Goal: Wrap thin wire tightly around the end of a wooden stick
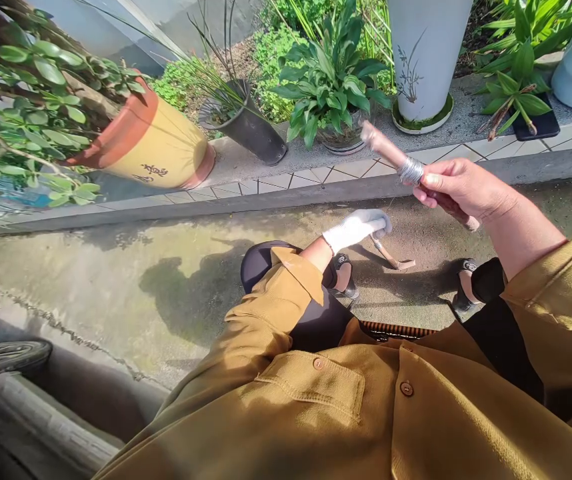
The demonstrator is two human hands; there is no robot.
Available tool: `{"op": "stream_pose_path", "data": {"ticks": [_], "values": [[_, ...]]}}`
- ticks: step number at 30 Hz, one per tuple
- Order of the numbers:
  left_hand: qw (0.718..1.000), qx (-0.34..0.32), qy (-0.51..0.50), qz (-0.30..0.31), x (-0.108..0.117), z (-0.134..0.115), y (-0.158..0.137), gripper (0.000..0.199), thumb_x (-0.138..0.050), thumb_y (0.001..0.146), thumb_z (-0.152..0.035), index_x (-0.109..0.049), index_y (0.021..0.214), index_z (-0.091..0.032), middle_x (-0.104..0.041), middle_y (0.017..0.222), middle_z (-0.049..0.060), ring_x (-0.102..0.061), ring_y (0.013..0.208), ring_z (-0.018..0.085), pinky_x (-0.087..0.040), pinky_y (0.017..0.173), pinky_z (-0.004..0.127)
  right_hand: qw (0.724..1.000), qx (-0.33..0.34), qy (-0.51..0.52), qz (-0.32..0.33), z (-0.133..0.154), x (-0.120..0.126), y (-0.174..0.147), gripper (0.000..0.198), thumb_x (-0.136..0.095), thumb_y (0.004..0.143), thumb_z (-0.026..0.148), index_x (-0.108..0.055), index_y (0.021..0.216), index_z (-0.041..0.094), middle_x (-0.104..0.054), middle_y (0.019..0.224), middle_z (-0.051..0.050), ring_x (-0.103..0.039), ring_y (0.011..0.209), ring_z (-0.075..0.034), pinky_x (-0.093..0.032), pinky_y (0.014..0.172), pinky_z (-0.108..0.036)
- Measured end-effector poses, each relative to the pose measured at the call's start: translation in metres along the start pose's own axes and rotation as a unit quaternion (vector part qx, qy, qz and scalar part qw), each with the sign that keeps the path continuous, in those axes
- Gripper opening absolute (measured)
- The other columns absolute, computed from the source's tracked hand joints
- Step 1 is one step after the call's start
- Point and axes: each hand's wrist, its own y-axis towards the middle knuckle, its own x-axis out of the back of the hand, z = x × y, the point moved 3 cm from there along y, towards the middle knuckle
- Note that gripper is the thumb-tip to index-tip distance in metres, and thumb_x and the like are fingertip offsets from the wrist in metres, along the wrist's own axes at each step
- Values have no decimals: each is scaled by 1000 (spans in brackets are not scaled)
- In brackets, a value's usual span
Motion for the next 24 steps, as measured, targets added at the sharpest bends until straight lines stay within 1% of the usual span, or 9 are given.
{"op": "stream_pose_path", "data": {"ticks": [3,5,7,9,12,14,17,20,24], "values": [[997,-13,-3,74,-9,-4,-6,21,-66,100,-30,-76,91,-15,-65,72,-1,-56,65,9,-44,66,22,980,39,113,-160,1,16,1,71,-101,67,75,-72,97,18,-59,80,-2,-49,66,-12,-38,60,-28],[993,-25,-49,105,-12,-7,-11,26,-70,100,-39,-78,94,-14,-72,83,2,-54,62,8,-44,64,23,970,8,106,-218,-5,21,5,57,-97,79,65,-69,96,18,-60,82,-3,-51,69,-13,-43,64,-28],[986,-23,-84,139,-14,-10,-16,34,-77,96,-48,-80,97,-14,-77,95,6,-54,62,7,-44,63,24,965,-51,31,-254,-12,23,11,41,-81,96,57,-66,95,18,-61,84,-5,-53,71,-14,-45,68,-30],[981,-6,-95,171,-16,-13,-22,39,-83,91,-53,-81,98,-14,-79,97,8,-54,63,7,-43,61,24,947,-125,-167,-246,-19,23,16,33,-65,106,51,-68,100,18,-65,86,-8,-56,74,-17,-46,74,-33],[979,-4,-103,174,-15,-20,-29,40,-86,88,-52,-81,97,-13,-79,95,9,-53,63,7,-42,61,23,832,-209,-500,-116,-29,15,24,40,-52,110,49,-75,118,18,-73,100,-15,-64,89,-26,-44,82,-38],[983,-28,-105,145,-10,-25,-32,37,-85,88,-49,-81,96,-13,-79,94,8,-52,63,6,-42,61,23,794,-233,-561,-12,-39,6,26,36,-57,107,46,-77,115,17,-74,101,-17,-66,92,-29,-43,83,-39],[990,-53,-101,83,2,-28,-32,34,-82,88,-46,-79,92,-12,-79,91,8,-53,64,7,-42,62,23,812,-246,-513,128,-49,-11,23,24,-65,101,39,-74,93,19,-72,87,-12,-64,79,-24,-41,78,-36],[994,-59,-88,13,16,-29,-30,26,-78,87,-39,-76,87,-13,-77,87,6,-54,65,8,-42,63,23,822,-236,-452,254,-52,-28,14,29,-66,98,41,-66,78,19,-69,78,-8,-61,73,-20,-40,74,-35],[992,-33,-60,-103,33,-28,-27,16,-70,92,-29,-71,84,-15,-73,83,2,-49,60,6,-40,62,22,834,-208,-352,370,-46,-35,3,41,-71,93,59,-72,85,19,-60,70,-3,-53,69,-17,-40,71,-34]]}}
